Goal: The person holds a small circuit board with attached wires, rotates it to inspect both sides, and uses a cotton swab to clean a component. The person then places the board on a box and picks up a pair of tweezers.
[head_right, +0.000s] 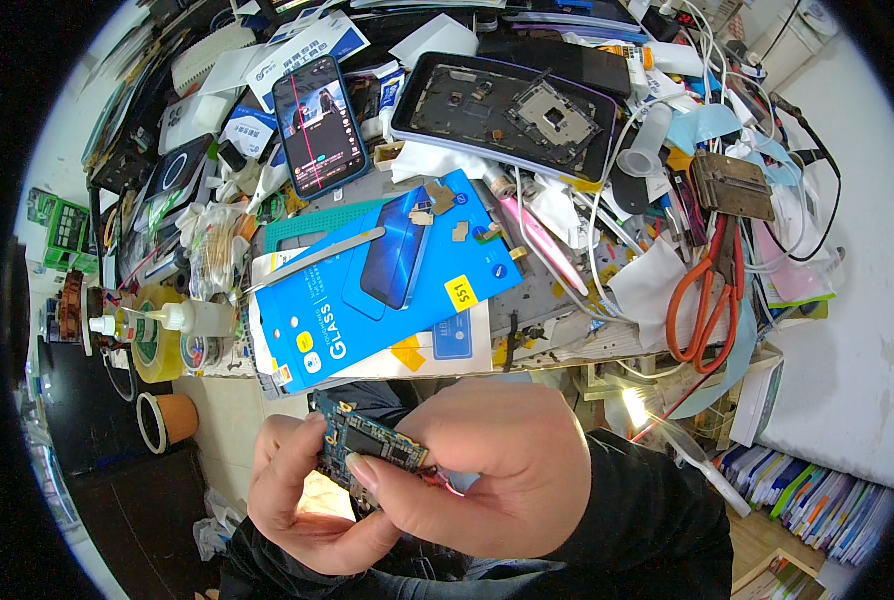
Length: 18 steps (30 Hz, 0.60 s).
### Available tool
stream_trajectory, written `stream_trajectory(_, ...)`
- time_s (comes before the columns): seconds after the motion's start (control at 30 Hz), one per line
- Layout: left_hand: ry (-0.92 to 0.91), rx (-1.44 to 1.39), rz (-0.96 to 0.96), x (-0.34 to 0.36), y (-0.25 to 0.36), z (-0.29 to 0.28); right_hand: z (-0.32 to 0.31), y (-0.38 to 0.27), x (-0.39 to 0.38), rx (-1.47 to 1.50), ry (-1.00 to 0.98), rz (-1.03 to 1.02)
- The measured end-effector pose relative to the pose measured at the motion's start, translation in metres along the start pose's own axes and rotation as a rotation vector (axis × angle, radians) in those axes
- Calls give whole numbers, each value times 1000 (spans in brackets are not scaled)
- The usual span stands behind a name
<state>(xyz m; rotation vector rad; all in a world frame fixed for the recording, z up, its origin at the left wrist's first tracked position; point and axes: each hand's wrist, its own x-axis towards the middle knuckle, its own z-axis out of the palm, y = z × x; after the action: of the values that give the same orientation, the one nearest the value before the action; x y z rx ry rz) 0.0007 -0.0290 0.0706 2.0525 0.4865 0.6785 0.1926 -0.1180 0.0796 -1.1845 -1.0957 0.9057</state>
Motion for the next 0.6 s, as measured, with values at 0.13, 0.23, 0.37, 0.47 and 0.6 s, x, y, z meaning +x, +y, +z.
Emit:
stream_trajectory(0.13,-4,-3,13,0,-1,1,-1,-1,0,-50,-5,-23)
stream_trajectory(0.23,11,4,37,-1,-1,1,-5,-6,1,-34,-27,-15)
stream_trajectory(0.37,95,-113,85,1,4,-2,-11,-15,-2,98,-51,-62)
stream_trajectory(0.47,-14,-57,233,8,13,-9,-7,-23,-9,95,-23,-116)
stream_trajectory(0.6,64,-374,388,13,29,0,0,-26,-11,133,-39,-451)
